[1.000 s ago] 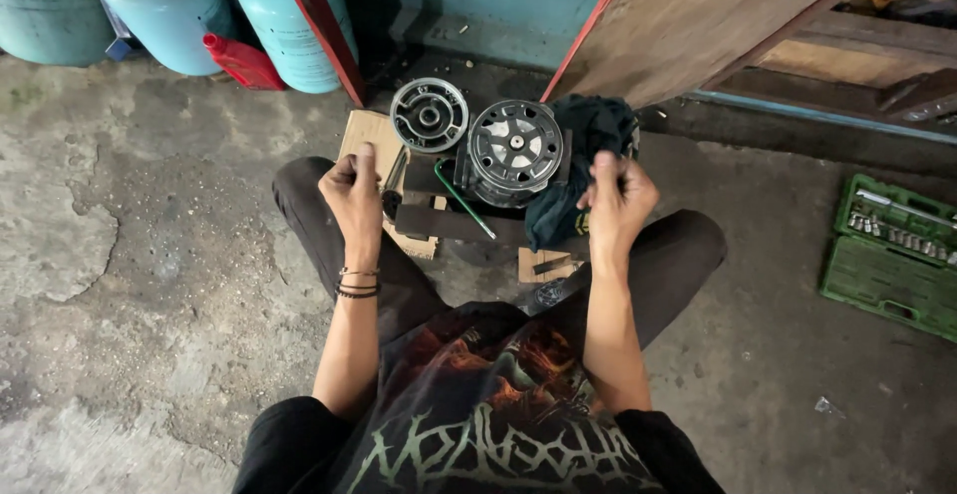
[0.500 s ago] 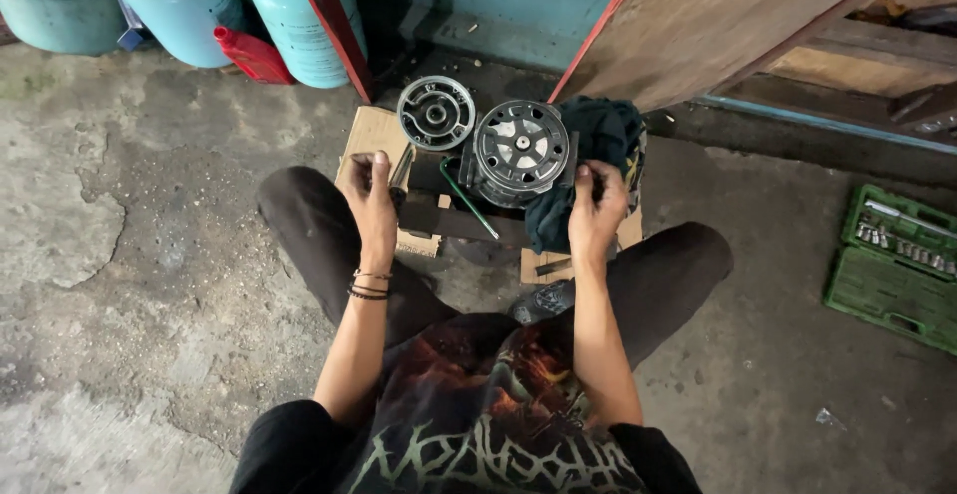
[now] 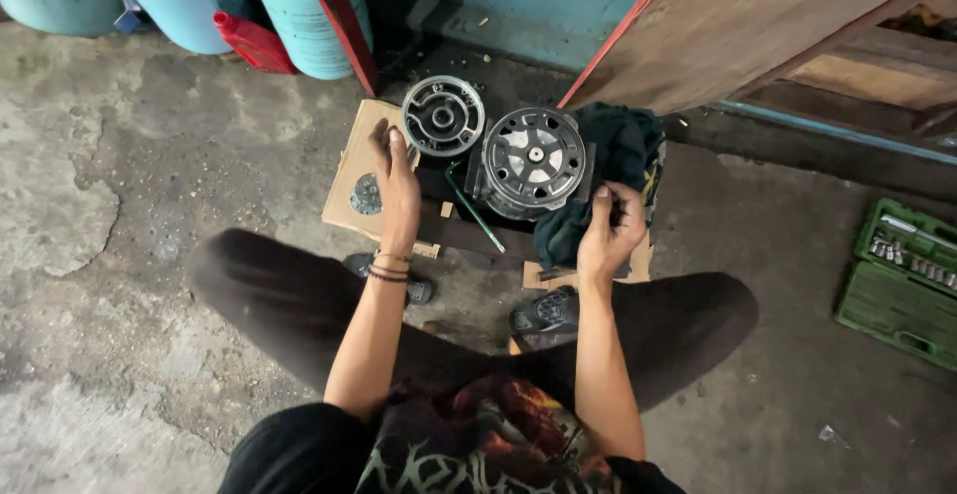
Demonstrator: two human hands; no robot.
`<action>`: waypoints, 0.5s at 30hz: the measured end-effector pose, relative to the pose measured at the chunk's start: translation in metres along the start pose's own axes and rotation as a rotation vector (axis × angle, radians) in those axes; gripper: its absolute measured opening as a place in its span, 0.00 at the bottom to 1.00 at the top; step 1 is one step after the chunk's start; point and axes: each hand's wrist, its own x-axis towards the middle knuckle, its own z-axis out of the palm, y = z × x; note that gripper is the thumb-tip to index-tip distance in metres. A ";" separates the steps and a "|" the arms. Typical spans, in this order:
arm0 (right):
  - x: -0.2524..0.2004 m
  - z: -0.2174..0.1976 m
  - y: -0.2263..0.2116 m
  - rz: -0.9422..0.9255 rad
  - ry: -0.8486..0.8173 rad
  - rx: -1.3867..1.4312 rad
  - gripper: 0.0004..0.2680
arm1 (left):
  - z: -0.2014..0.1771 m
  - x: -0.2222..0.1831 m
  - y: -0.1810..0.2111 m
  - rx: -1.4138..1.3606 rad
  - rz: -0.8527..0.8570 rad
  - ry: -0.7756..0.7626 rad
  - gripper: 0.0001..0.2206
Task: Assembling a mechanical compressor by fitting internal plates and the outer housing
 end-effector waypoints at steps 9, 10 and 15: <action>-0.001 0.003 -0.002 -0.021 0.016 0.011 0.05 | -0.012 0.002 0.000 0.010 -0.003 -0.057 0.22; -0.002 0.003 -0.001 -0.022 0.021 0.008 0.05 | -0.012 0.002 0.000 0.008 -0.003 -0.062 0.22; -0.002 0.004 0.004 -0.016 0.055 0.026 0.06 | -0.006 0.001 0.015 0.052 -0.033 -0.096 0.22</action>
